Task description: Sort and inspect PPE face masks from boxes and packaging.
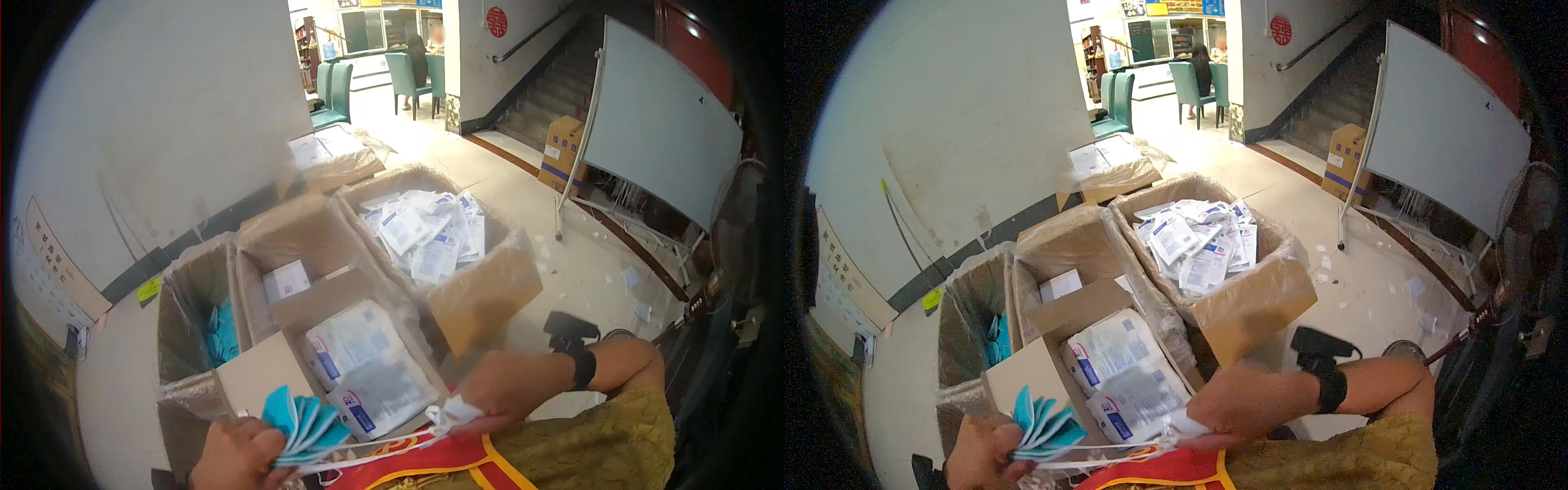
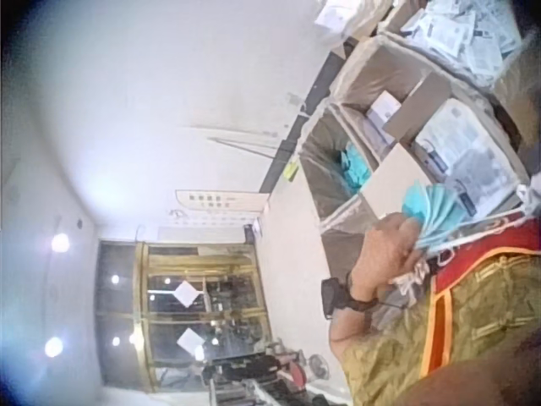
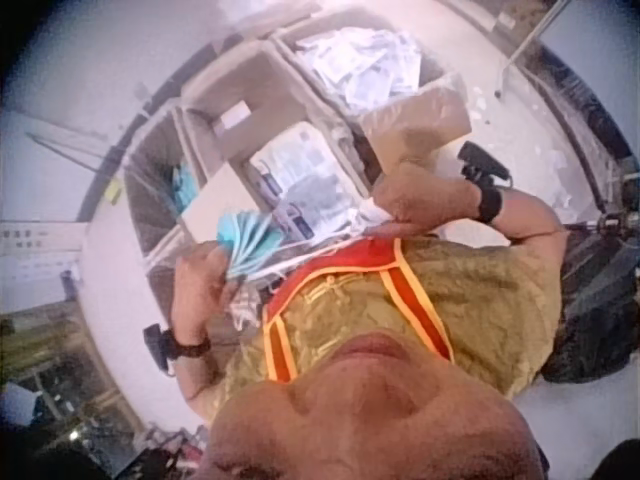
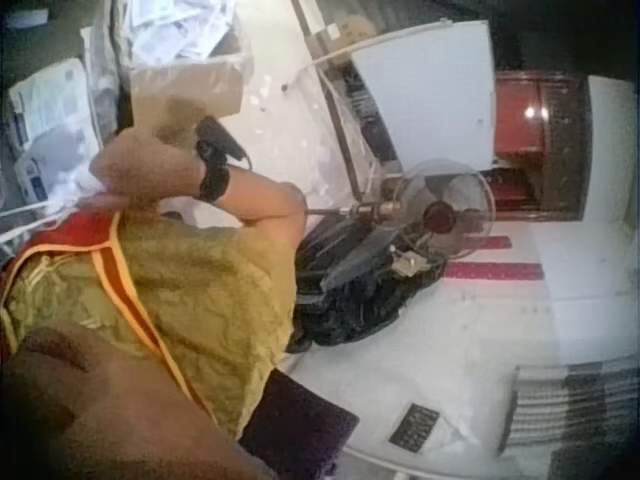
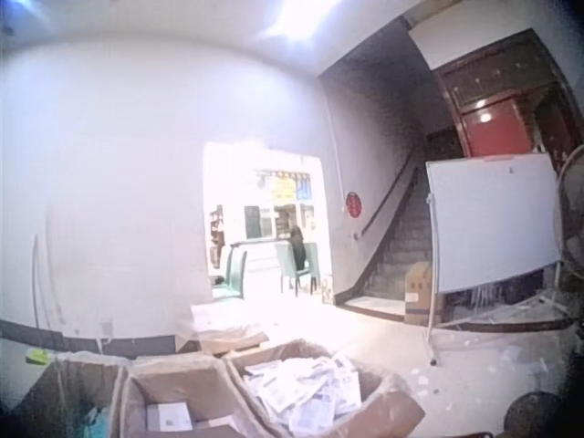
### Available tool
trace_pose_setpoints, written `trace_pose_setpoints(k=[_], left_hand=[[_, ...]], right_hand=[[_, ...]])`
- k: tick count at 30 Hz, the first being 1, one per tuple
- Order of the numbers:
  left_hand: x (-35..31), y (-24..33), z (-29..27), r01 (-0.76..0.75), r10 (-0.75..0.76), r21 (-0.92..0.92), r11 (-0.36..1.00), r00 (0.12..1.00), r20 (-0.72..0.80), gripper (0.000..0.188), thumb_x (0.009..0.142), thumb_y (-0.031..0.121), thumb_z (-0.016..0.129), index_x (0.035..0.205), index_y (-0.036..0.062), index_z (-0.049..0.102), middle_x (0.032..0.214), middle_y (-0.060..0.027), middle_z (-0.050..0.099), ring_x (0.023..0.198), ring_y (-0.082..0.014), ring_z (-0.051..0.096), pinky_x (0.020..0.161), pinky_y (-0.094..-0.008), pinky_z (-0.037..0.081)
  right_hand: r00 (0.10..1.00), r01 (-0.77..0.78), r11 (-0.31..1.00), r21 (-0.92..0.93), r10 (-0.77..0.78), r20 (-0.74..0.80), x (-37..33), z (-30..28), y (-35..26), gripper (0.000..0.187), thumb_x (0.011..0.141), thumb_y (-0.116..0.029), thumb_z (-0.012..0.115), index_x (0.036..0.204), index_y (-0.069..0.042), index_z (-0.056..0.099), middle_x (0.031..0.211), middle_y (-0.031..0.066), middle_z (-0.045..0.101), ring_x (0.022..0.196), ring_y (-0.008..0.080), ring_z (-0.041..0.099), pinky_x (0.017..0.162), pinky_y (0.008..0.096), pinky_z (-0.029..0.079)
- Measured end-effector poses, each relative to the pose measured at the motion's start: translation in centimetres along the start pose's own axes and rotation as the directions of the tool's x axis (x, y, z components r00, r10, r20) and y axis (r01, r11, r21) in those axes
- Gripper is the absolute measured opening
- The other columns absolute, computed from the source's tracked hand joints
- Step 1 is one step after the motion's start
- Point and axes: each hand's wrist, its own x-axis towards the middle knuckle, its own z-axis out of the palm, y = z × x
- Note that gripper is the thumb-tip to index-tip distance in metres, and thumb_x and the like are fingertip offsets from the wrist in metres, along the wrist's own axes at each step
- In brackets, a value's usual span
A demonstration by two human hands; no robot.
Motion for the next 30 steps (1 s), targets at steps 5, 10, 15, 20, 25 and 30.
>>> trace_pose_setpoints(k=[5,10,15,20,25,30], left_hand=[[-5.5,-8.0,0.9,0.414,-0.431,-0.125,0.902,0.88,-0.198,0.021,0.073,0.012,0.065,0.09,0.0032,0.057,0.078,-0.0086,0.058,0.067,-0.0228,0.057,0.062,-0.0331,0.046],[-5.1,-8.0,3.9,0.306,-0.649,-0.583,0.753,0.492,-0.58,0.027,0.079,0.008,0.065,0.103,-0.0008,0.059,0.09,-0.006,0.059,0.084,-0.0155,0.055,0.078,-0.0306,0.045],[2.9,-5.7,9.1,0.057,-0.663,-0.726,0.685,0.462,-0.589,0.028,0.083,0.009,0.065,0.108,-0.0006,0.058,0.098,-0.0057,0.059,0.089,-0.0144,0.055,0.08,-0.0268,0.043],[5.7,-2.7,10.6,-0.232,-0.727,-0.877,0.42,0.493,-0.478,0.04,0.086,0.012,0.065,0.123,0.0003,0.052,0.113,-0.0075,0.059,0.098,-0.0154,0.056,0.089,-0.0297,0.045],[8.1,-1.0,12.3,-0.309,-0.709,-0.891,0.333,0.541,-0.453,0.036,0.085,0.007,0.064,0.119,-0.0006,0.053,0.109,-0.007,0.061,0.096,-0.0141,0.057,0.087,-0.028,0.045],[7.5,-1.3,11.5,-0.048,-0.644,-0.821,0.569,0.595,-0.48,0.032,0.084,0.006,0.062,0.114,-0.0011,0.054,0.103,-0.0095,0.062,0.092,-0.0156,0.058,0.084,-0.0285,0.046]], right_hand=[[0.998,-0.059,0.995,0.085,0.057,0.022,-2.1,0.5,1.0,0.04,0.091,-0.042,0.057,0.078,-0.004,0.059,0.061,0.0173,0.058,0.056,0.0382,0.059,0.051,0.0396,0.046],[0.924,-0.128,0.797,0.591,0.313,-0.221,-0.7,0.5,1.8,0.029,0.096,-0.032,0.054,0.097,-0.004,0.063,0.075,0.0099,0.06,0.068,0.0174,0.06,0.066,0.0293,0.047],[0.884,0.02,0.411,0.911,0.418,-0.208,5.3,3.1,2.5,0.028,0.095,-0.024,0.057,0.116,-0.005,0.058,0.093,0.0023,0.061,0.083,0.0096,0.056,0.074,0.026,0.047],[0.812,0.247,0.234,0.94,0.479,-0.332,8.2,3.7,3.8,0.042,0.09,-0.026,0.065,0.125,-0.007,0.05,0.094,0.0001,0.06,0.082,0.0071,0.055,0.071,0.0234,0.046],[0.874,0.233,0.156,0.96,0.4,-0.277,10.1,5.5,4.4,0.08,0.066,-0.058,0.079,0.12,-0.009,0.046,0.083,-0.0035,0.056,0.062,0.0034,0.05,0.046,0.0155,0.037],[0.869,0.207,0.224,0.952,0.405,-0.284,10.4,5.5,4.9,0.067,0.075,-0.044,0.078,0.122,-0.006,0.05,0.091,-0.0014,0.06,0.067,0.0039,0.054,0.05,0.0164,0.041]])
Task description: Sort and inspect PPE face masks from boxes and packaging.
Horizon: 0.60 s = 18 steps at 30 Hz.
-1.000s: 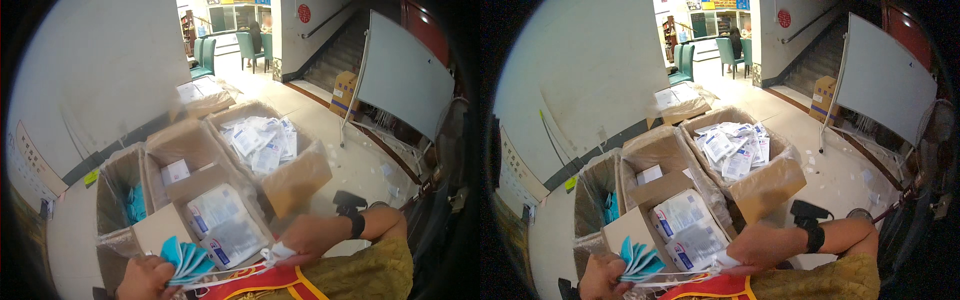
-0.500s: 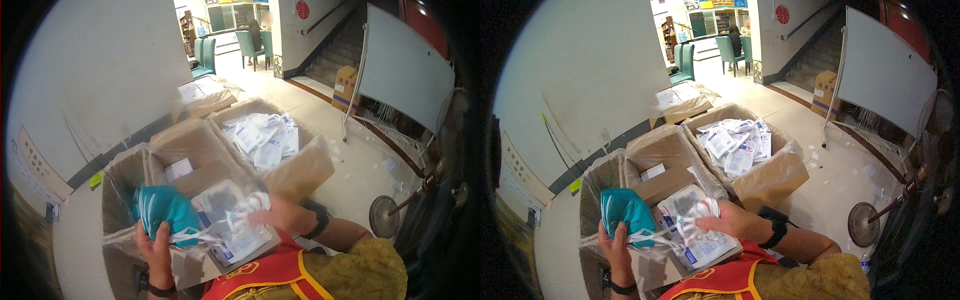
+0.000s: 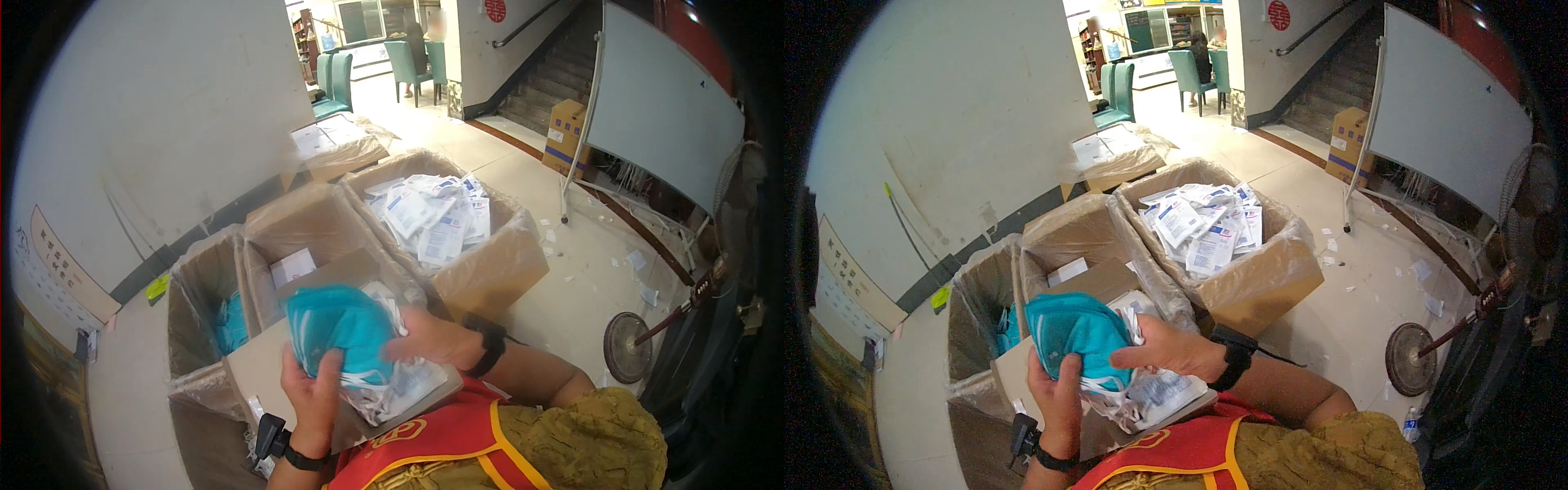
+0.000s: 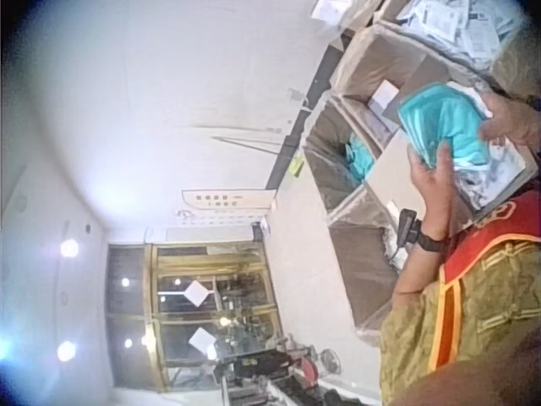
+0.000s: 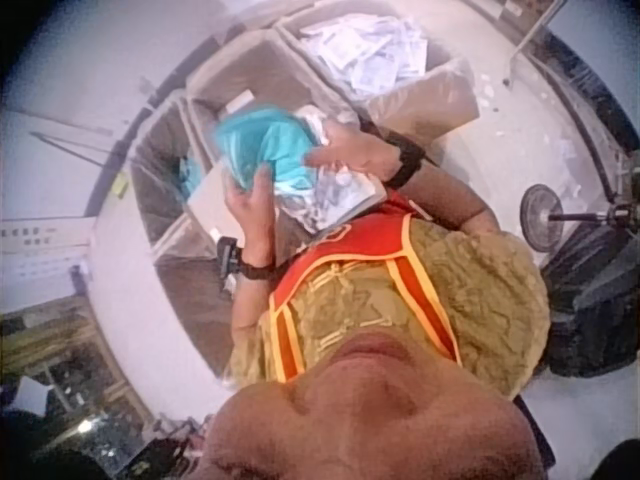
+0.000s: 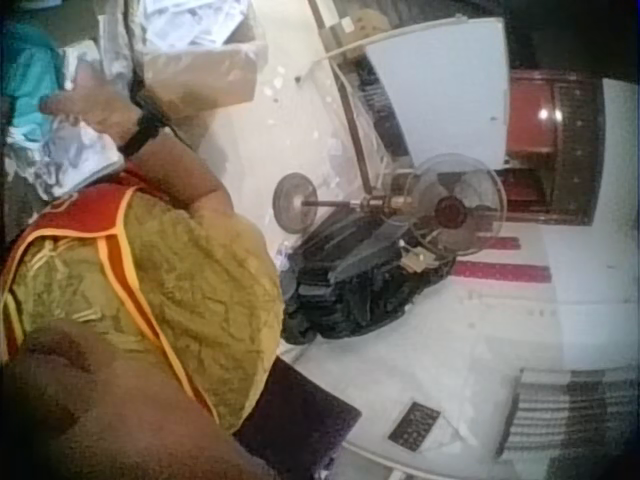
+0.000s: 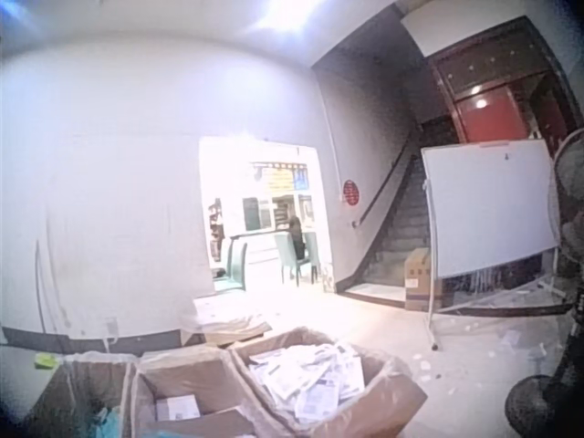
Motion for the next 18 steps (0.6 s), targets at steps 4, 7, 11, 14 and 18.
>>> trace_pose_setpoints(k=[4,7,11,14,18], left_hand=[[0.3,2.6,-2.5,-0.112,0.066,0.156,0.981,0.959,0.276,0.036,0.08,0.005,0.065,0.114,-0.0015,0.054,0.104,-0.0142,0.061,0.097,-0.0221,0.059,0.088,-0.0326,0.045],[2.3,5.0,-4.6,-0.46,0.327,0.353,0.815,0.868,0.375,0.043,0.077,0.011,0.068,0.117,0.0041,0.056,0.114,-0.0185,0.059,0.111,-0.0277,0.054,0.096,-0.0397,0.04],[2.6,7.3,-3.9,-0.813,0.6,0.571,0.111,0.513,0.614,0.03,0.082,0.017,0.063,0.112,0.0161,0.059,0.123,-0.0128,0.057,0.125,-0.026,0.044,0.102,-0.0461,0.035],[2.7,8.9,-2.5,-0.876,0.416,0.473,-0.097,0.396,0.819,0.018,0.081,0.014,0.059,0.098,0.0169,0.057,0.118,-0.0064,0.059,0.124,-0.0225,0.046,0.101,-0.0455,0.037],[4.4,8.4,-2.9,-0.94,0.34,0.342,0.005,0.323,0.883,0.021,0.07,0.016,0.061,0.089,0.0129,0.053,0.102,-0.0061,0.059,0.101,-0.0223,0.058,0.097,-0.04,0.042]], right_hand=[[0.998,-0.051,0.963,0.266,0.057,-0.015,-0.3,0.1,-2.7,0.052,0.082,-0.021,0.071,0.126,-0.004,0.051,0.111,0.0075,0.064,0.09,0.0123,0.064,0.076,0.0253,0.054],[0.989,-0.145,0.914,0.378,0.135,0.051,-1.2,-0.7,-4.5,0.056,0.081,-0.014,0.069,0.132,-0.002,0.047,0.12,0.012,0.062,0.104,0.0191,0.063,0.091,0.0329,0.052],[0.952,-0.306,0.889,0.34,0.285,0.11,-1.3,0.4,-4.5,0.058,0.082,-0.015,0.069,0.133,-0.002,0.045,0.12,0.0116,0.062,0.102,0.0196,0.064,0.089,0.0326,0.053],[0.953,-0.304,0.87,0.389,0.279,0.122,-0.8,0.8,-2.0,0.059,0.083,-0.021,0.071,0.133,-0.003,0.046,0.118,0.0116,0.062,0.1,0.0196,0.065,0.086,0.0325,0.055],[0.907,-0.365,0.699,0.615,0.416,0.066,-0.4,-0.9,2.8,0.064,0.084,-0.045,0.068,0.128,-0.003,0.049,0.115,0.0107,0.063,0.097,0.0196,0.065,0.084,0.0333,0.055]])
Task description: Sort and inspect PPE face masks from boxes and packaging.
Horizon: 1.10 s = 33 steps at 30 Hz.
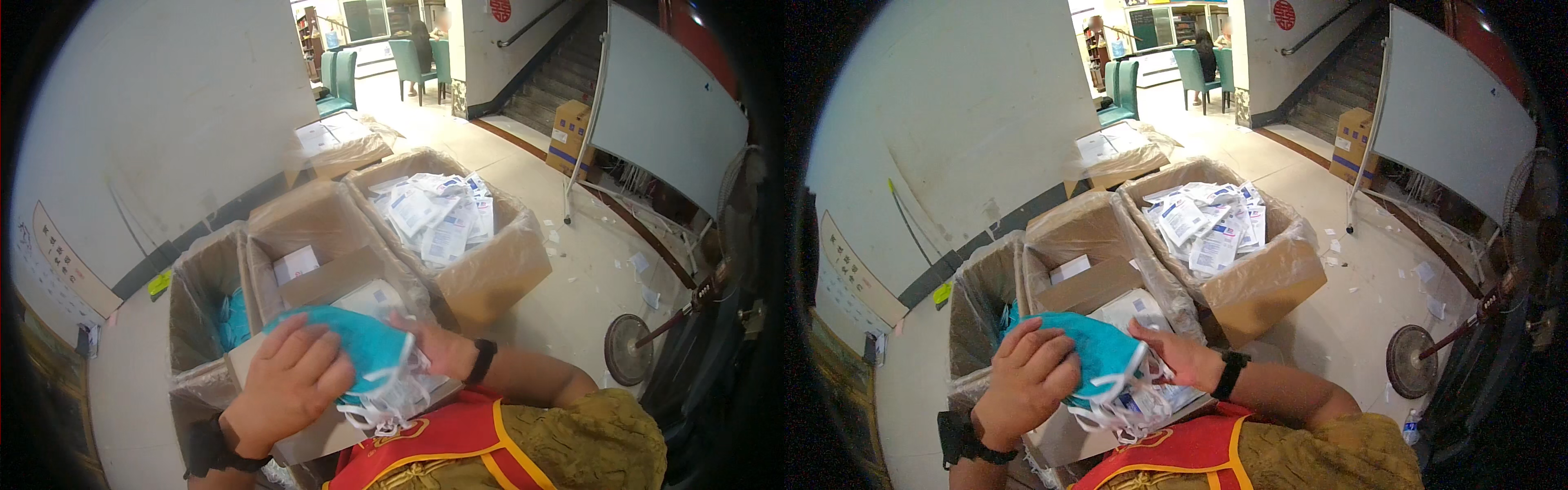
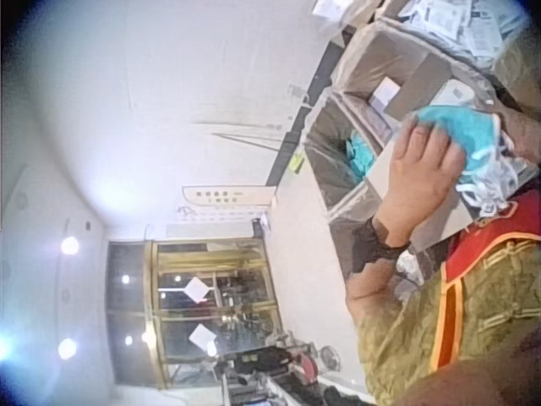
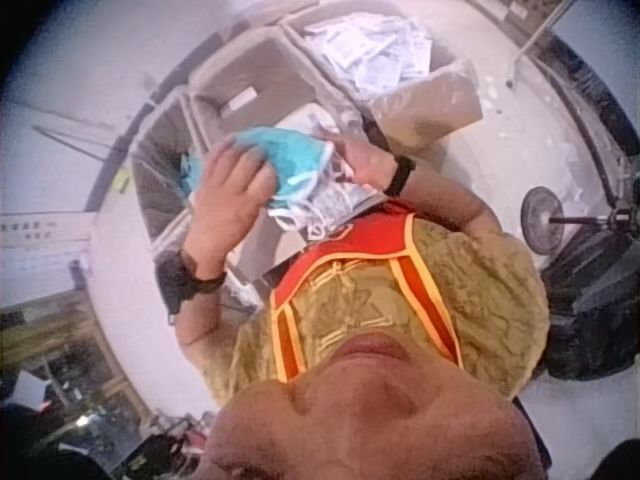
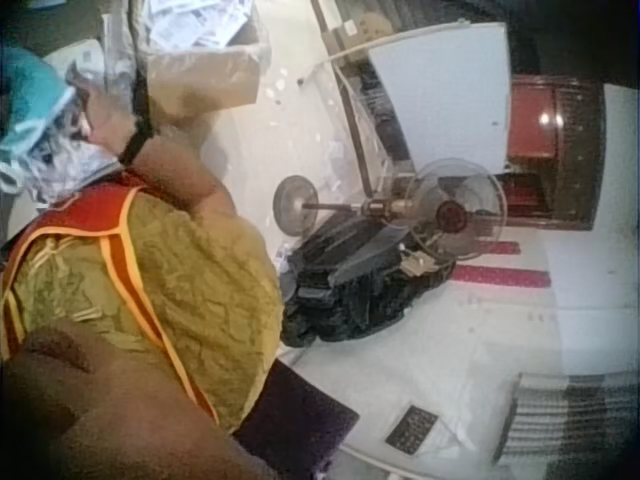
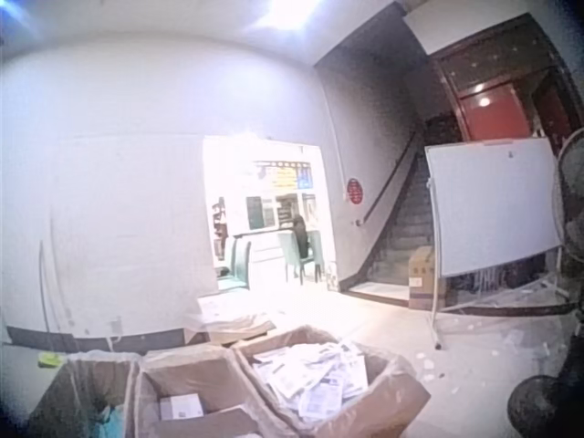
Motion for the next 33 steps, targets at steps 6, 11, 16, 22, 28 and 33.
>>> trace_pose_setpoints(k=[6,11,16,22,28,33], left_hand=[[-0.7,-0.2,-0.5,0.14,-0.15,0.074,0.987,0.978,0.143,0.018,0.072,0.012,0.059,0.088,0.0107,0.051,0.088,-0.0065,0.052,0.086,-0.023,0.054,0.08,-0.0392,0.044],[-1.9,-0.1,1.6,0.287,-0.233,-0.198,0.937,0.939,0.254,0.03,0.063,0.012,0.068,0.086,0.007,0.05,0.086,-0.0113,0.054,0.083,-0.0302,0.055,0.073,-0.0417,0.044],[-2.7,2.7,4.2,0.488,-0.317,-0.535,0.69,0.868,0.382,0.037,0.064,0.018,0.072,0.095,0.0073,0.055,0.091,-0.0162,0.059,0.087,-0.0365,0.059,0.07,-0.0443,0.048],[-1.9,3.0,1.5,0.53,-0.296,-0.434,0.729,0.815,0.499,0.032,0.069,0.021,0.07,0.095,0.0086,0.056,0.086,-0.0125,0.062,0.083,-0.035,0.061,0.071,-0.0427,0.05],[-2.8,4.2,-1.0,0.315,0.041,-0.547,0.776,0.84,0.542,0.037,0.061,0.026,0.077,0.092,0.0111,0.062,0.085,-0.0107,0.064,0.081,-0.0295,0.064,0.068,-0.0408,0.051],[-3.3,4.7,-5.6,0.146,0.066,-0.603,0.785,0.946,0.316,0.014,0.068,0.013,0.059,0.076,0.0092,0.048,0.067,-0.0064,0.045,0.06,-0.0246,0.053,0.05,-0.0354,0.044]], right_hand=[[0.939,-0.142,0.983,-0.114,0.171,0.298,-2.8,1.5,2.2,0.064,0.082,-0.044,0.07,0.128,-0.004,0.049,0.116,0.0096,0.061,0.103,0.0154,0.061,0.088,0.0318,0.052],[0.925,0.232,0.685,-0.691,0.064,0.375,-4.8,4.9,-0.2,0.037,0.087,-0.023,0.07,0.117,-0.006,0.057,0.1,0.0011,0.065,0.087,0.008,0.057,0.073,0.0245,0.047],[0.79,0.399,-0.605,-0.689,-0.155,0.593,-5.1,7.8,-3.3,0.016,0.087,-0.017,0.059,0.099,-0.005,0.061,0.09,0.0091,0.063,0.078,0.0226,0.063,0.068,0.0339,0.051],[0.767,0.367,-0.855,-0.365,0.056,0.639,-6.9,10.2,-4.2,0.016,0.079,-0.017,0.058,0.084,-0.002,0.059,0.079,0.0151,0.057,0.075,0.0283,0.064,0.057,0.0393,0.052],[0.711,0.653,-0.598,-0.464,0.272,0.649,-9.0,10.7,-4.4,0.019,0.082,-0.02,0.059,0.08,-0.001,0.057,0.068,0.0164,0.061,0.06,0.0318,0.064,0.051,0.0401,0.051],[0.81,0.571,-0.356,-0.74,0.393,0.435,-12.3,11.1,-4.7,0.024,0.087,-0.027,0.061,0.087,-0.005,0.053,0.078,0.0104,0.058,0.073,0.0302,0.061,0.058,0.0383,0.05]])
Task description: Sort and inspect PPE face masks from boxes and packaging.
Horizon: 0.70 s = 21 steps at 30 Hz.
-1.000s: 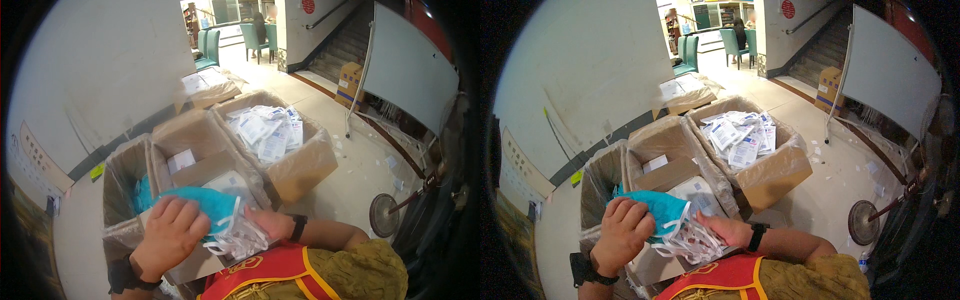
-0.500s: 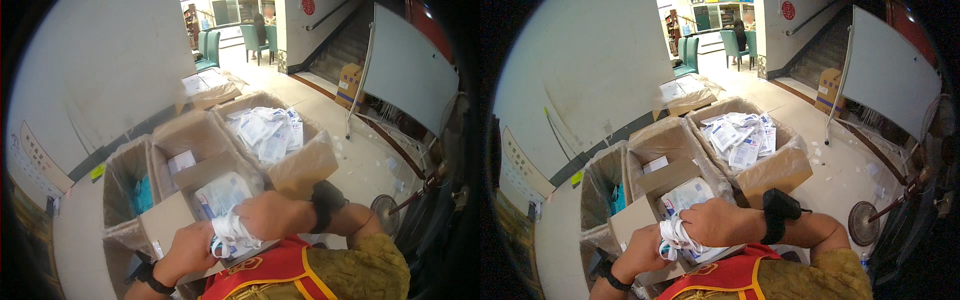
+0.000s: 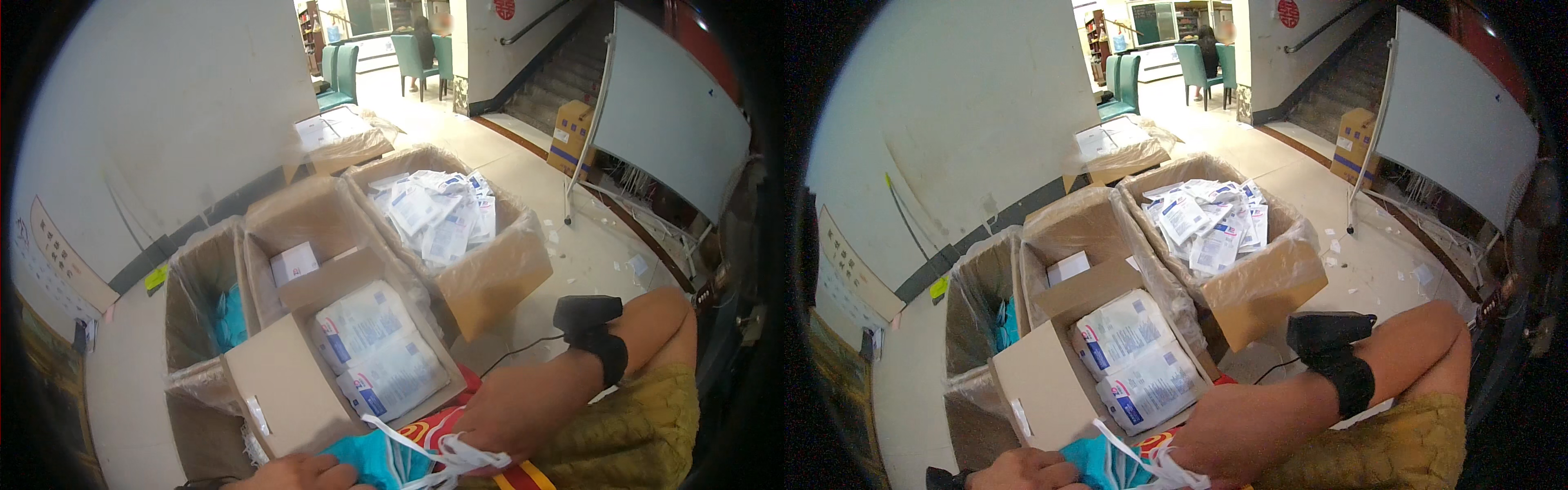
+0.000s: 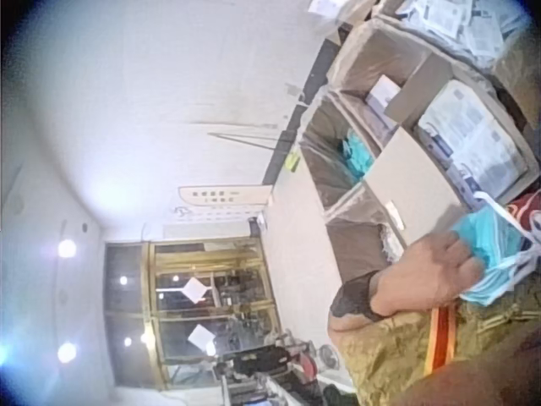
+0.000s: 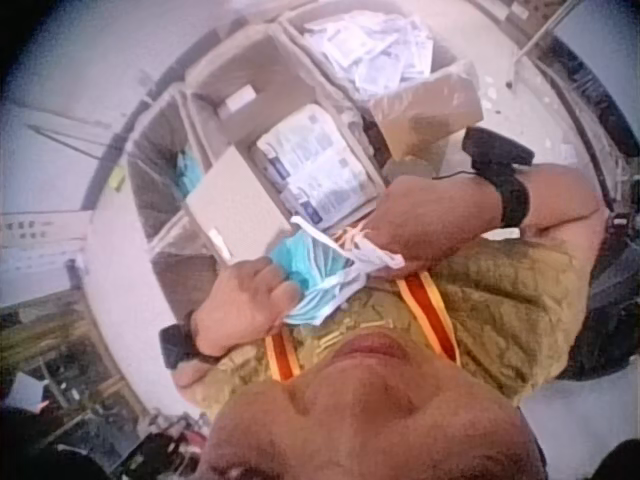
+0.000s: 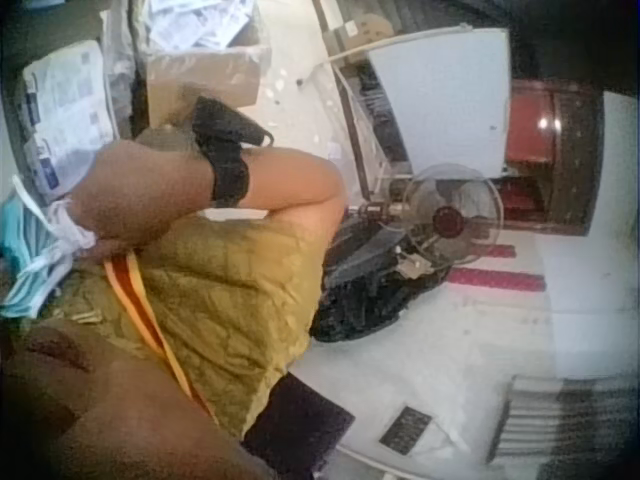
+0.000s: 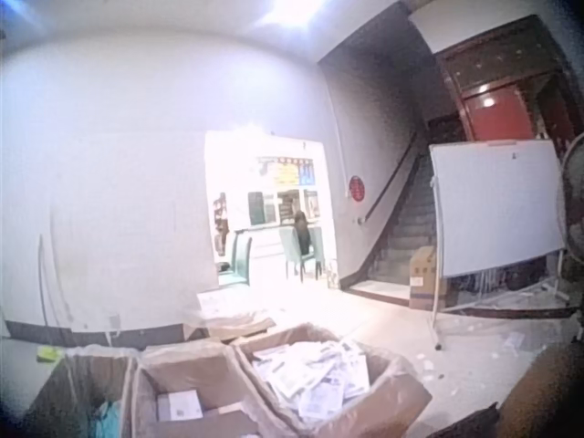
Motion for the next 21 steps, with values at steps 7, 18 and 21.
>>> trace_pose_setpoints(k=[7,18,21], left_hand=[[-3.4,-0.5,-0.8,0.123,-0.123,-0.025,0.992,0.992,0.002,0.018,0.067,0.014,0.063,0.08,0.0078,0.053,0.073,-0.0102,0.053,0.061,-0.0296,0.055,0.051,-0.037,0.045],[-0.4,-9.3,0.7,0.591,-0.375,0.441,0.676,0.791,-0.484,0.036,0.052,0.007,0.073,0.078,0.0074,0.047,0.076,-0.0112,0.051,0.075,-0.0346,0.055,0.062,-0.0444,0.046],[0.7,-9.2,-0.1,0.616,-0.364,0.424,0.663,0.761,-0.536,0.036,0.054,0.009,0.073,0.077,0.0077,0.046,0.076,-0.0104,0.051,0.075,-0.0334,0.056,0.061,-0.0425,0.046]], right_hand=[[0.975,-0.172,0.984,0.036,0.165,0.151,-2.8,0.1,0.1,0.026,0.089,-0.03,0.06,0.1,-0.007,0.054,0.087,0.008,0.06,0.08,0.0277,0.062,0.063,0.0355,0.05],[0.699,-0.028,0.773,0.634,0.469,-0.54,0.3,1.5,10.9,0.026,0.085,-0.02,0.066,0.105,-0.007,0.059,0.092,0.0017,0.063,0.082,0.0104,0.057,0.072,0.0268,0.047],[0.605,0.192,0.647,0.738,0.514,-0.608,2.8,1.2,10.0,0.03,0.083,-0.015,0.065,0.109,-0.003,0.057,0.098,0.0037,0.063,0.089,0.0116,0.059,0.081,0.0267,0.048]])
